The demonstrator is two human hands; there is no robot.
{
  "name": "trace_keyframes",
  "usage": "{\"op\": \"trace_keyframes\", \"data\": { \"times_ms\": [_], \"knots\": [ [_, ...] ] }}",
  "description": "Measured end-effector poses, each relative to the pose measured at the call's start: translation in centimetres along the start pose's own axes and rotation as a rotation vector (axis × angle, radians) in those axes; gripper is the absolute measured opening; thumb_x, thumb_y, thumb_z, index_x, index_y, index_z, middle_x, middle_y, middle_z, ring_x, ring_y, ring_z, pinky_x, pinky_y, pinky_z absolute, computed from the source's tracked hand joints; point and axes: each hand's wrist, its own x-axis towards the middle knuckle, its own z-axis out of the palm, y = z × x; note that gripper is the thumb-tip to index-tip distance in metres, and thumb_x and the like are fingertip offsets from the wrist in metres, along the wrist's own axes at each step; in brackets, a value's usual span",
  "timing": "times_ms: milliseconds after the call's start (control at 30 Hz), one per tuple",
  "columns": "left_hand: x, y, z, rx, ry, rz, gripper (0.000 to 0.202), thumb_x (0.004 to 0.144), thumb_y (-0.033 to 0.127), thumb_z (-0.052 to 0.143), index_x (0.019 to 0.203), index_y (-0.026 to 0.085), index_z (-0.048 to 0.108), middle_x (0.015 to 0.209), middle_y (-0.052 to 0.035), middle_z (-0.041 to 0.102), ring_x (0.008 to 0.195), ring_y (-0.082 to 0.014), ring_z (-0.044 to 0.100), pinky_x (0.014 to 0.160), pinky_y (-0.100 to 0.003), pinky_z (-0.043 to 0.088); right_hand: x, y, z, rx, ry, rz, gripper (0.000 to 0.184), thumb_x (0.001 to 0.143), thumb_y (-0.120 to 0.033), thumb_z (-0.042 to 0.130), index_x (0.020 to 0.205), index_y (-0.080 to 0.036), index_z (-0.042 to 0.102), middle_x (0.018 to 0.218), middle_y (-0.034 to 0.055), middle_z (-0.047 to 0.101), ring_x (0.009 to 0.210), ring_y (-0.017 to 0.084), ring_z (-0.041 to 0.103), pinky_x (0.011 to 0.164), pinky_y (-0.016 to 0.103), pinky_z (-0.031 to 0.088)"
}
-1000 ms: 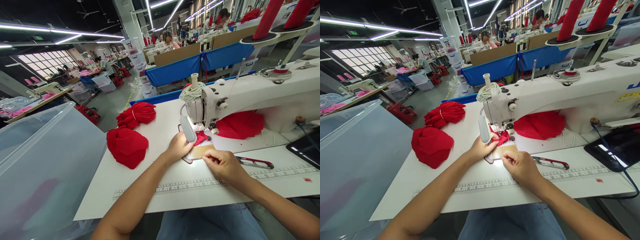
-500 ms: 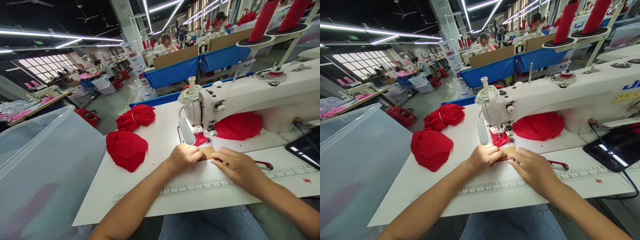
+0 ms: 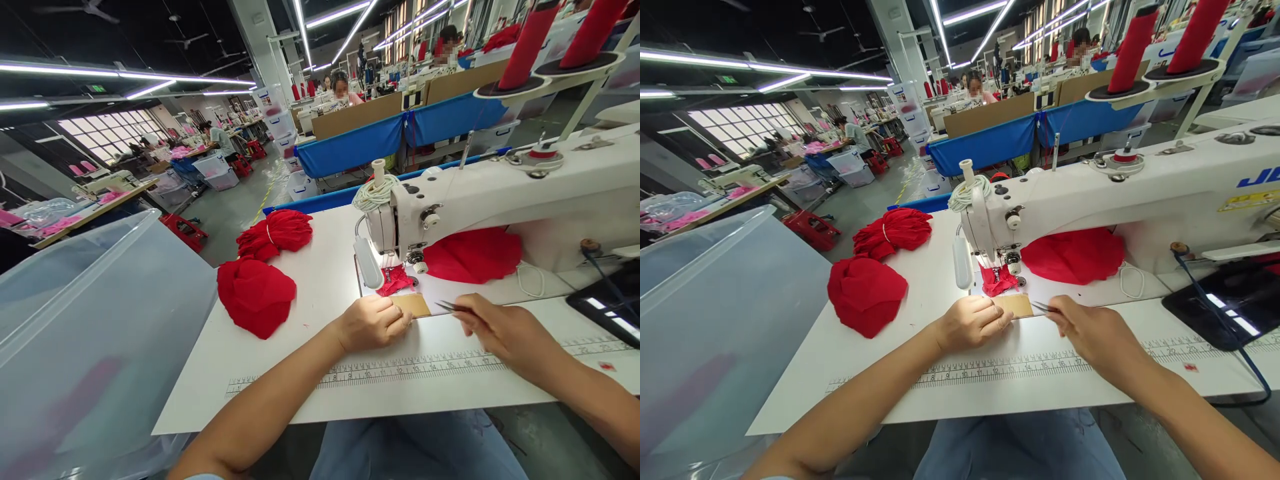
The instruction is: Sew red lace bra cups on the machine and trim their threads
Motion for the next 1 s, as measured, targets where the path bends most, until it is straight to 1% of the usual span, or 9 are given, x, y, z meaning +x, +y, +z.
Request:
{"op": "trace_keyframes", "data": {
  "times_ms": [67,167,267,500,667,800,900,933,1000],
  "knots": [
    [0.1,0.0,0.0,0.023,0.030,0.018,0.015,0.096,0.021,0.051,0.093,0.019,0.065,0.066,0.0005,0.063,0.053,-0.0102,0.052,0.047,-0.025,0.036,1.6,-0.7,0.6,-0.221,-0.013,-0.148,0.035,0.101,-0.045,0.034,0.099,-0.023,0.062,0.067,0.0013,0.066,0.046,0.015,0.052,0.043,0.029,0.027],
    [0.2,-0.1,-0.1,0.043,0.094,0.022,0.015,0.096,0.021,0.051,0.093,0.018,0.065,0.066,0.0003,0.064,0.053,-0.0103,0.052,0.047,-0.026,0.037,3.6,-1.0,1.3,-0.425,0.028,-0.372,0.028,0.100,-0.022,0.038,0.102,-0.019,0.066,0.078,0.0056,0.069,0.062,0.017,0.056,0.054,0.030,0.030],
    [0.2,-0.1,-0.1,-0.007,0.089,0.010,0.012,0.095,0.019,0.052,0.093,0.018,0.063,0.066,0.0007,0.063,0.052,-0.0103,0.051,0.047,-0.026,0.036,4.7,-1.1,1.4,-0.479,0.050,-0.457,0.031,0.094,-0.006,0.039,0.102,-0.018,0.068,0.079,0.0052,0.069,0.068,0.017,0.053,0.061,0.031,0.030],
    [0.1,-0.1,-0.1,-0.089,0.108,0.012,0.010,0.094,0.016,0.052,0.091,0.017,0.061,0.067,0.0001,0.061,0.055,-0.0117,0.053,0.049,-0.027,0.037,5.5,-2.3,2.3,-0.451,0.002,-0.374,0.033,0.094,-0.007,0.039,0.090,-0.021,0.069,0.072,0.0027,0.067,0.067,0.017,0.050,0.060,0.032,0.026],
    [0.8,-0.2,-1.0,-0.154,-0.059,0.008,0.024,0.097,0.015,0.045,0.080,0.020,0.062,0.066,-0.0001,0.059,0.058,-0.0121,0.053,0.052,-0.028,0.040,4.4,-1.9,1.6,-0.410,0.021,-0.304,0.031,0.093,-0.013,0.040,0.098,-0.024,0.069,0.081,0.0030,0.070,0.068,0.017,0.057,0.060,0.031,0.035],
    [2.6,1.9,-3.8,-0.223,-0.136,0.120,0.030,0.098,0.019,0.046,0.075,0.021,0.065,0.069,-0.0014,0.062,0.060,-0.0123,0.055,0.054,-0.028,0.044,0.6,0.7,-0.4,-0.297,0.020,-0.128,0.031,0.095,-0.034,0.043,0.112,-0.028,0.068,0.105,0.0065,0.073,0.085,0.022,0.068,0.061,0.031,0.048],
    [3.9,4.3,-6.5,-0.408,-0.219,0.198,0.023,0.095,0.016,0.052,0.104,0.027,0.070,0.096,-0.0009,0.068,0.072,-0.0117,0.060,0.058,-0.026,0.047,-3.0,3.9,-1.5,-0.256,-0.022,-0.003,0.038,0.093,-0.039,0.044,0.127,-0.031,0.058,0.108,0.0095,0.070,0.082,0.025,0.070,0.055,0.035,0.052],
    [4.0,4.9,-7.1,-0.472,-0.260,0.199,0.026,0.094,0.017,0.055,0.112,0.030,0.068,0.106,0.0001,0.067,0.074,-0.0112,0.060,0.059,-0.026,0.048,-4.0,5.0,-1.8,-0.242,-0.028,0.016,0.035,0.092,-0.038,0.045,0.125,-0.032,0.057,0.108,0.0099,0.069,0.082,0.025,0.071,0.056,0.036,0.052],
    [3.8,5.3,-7.7,-0.522,-0.313,0.145,0.017,0.093,0.027,0.059,0.107,0.030,0.068,0.108,0.0000,0.065,0.073,-0.0111,0.060,0.061,-0.027,0.048,-5.6,6.7,-2.1,-0.237,-0.047,0.028,0.030,0.092,-0.036,0.049,0.120,-0.034,0.056,0.109,0.0100,0.068,0.088,0.026,0.071,0.065,0.038,0.054]
  ]
}}
